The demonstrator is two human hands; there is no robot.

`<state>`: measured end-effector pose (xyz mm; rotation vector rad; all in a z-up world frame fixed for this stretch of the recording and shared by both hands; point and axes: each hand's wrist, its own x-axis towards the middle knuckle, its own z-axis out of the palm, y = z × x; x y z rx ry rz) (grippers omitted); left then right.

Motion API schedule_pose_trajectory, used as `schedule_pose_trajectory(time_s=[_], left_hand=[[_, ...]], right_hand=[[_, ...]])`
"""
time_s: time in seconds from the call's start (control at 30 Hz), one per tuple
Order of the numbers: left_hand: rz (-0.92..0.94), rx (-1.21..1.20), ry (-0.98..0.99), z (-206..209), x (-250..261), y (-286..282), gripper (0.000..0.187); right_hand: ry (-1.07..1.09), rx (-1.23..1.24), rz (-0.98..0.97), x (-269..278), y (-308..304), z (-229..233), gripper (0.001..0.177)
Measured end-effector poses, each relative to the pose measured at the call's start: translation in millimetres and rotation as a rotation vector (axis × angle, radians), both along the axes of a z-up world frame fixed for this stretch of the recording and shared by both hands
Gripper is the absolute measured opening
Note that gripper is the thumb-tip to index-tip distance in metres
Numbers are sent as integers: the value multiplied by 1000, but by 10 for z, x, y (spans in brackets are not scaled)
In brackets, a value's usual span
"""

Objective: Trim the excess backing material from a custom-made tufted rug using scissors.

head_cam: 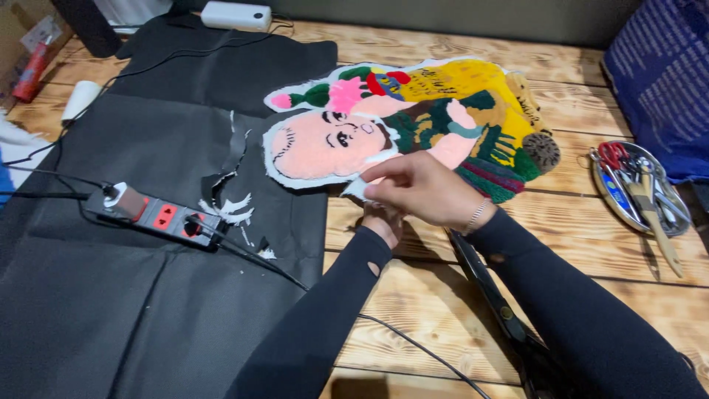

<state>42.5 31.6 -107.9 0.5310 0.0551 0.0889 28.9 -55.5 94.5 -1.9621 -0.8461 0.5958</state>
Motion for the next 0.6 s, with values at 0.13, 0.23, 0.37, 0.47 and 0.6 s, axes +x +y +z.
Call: schedule_pose_trajectory(time_s=[0.13, 0.23, 0.37, 0.47, 0.6], left_hand=[[89, 79, 23, 44, -33, 140, 42], [171, 187, 58, 80, -15, 198, 40], [272, 350, 115, 118, 18, 256, 38], [319, 456, 153, 131, 31, 206, 36], [367, 613, 185, 217, 109, 12, 34]], right_hand=[[112, -41, 170, 75, 822, -336, 33], [11, 50, 324, 56, 1264, -407, 38], [139, 63, 153, 6, 1200, -253, 43], [15, 58, 164, 161, 619, -113, 41], [-57, -61, -151, 358, -455, 133, 37]])
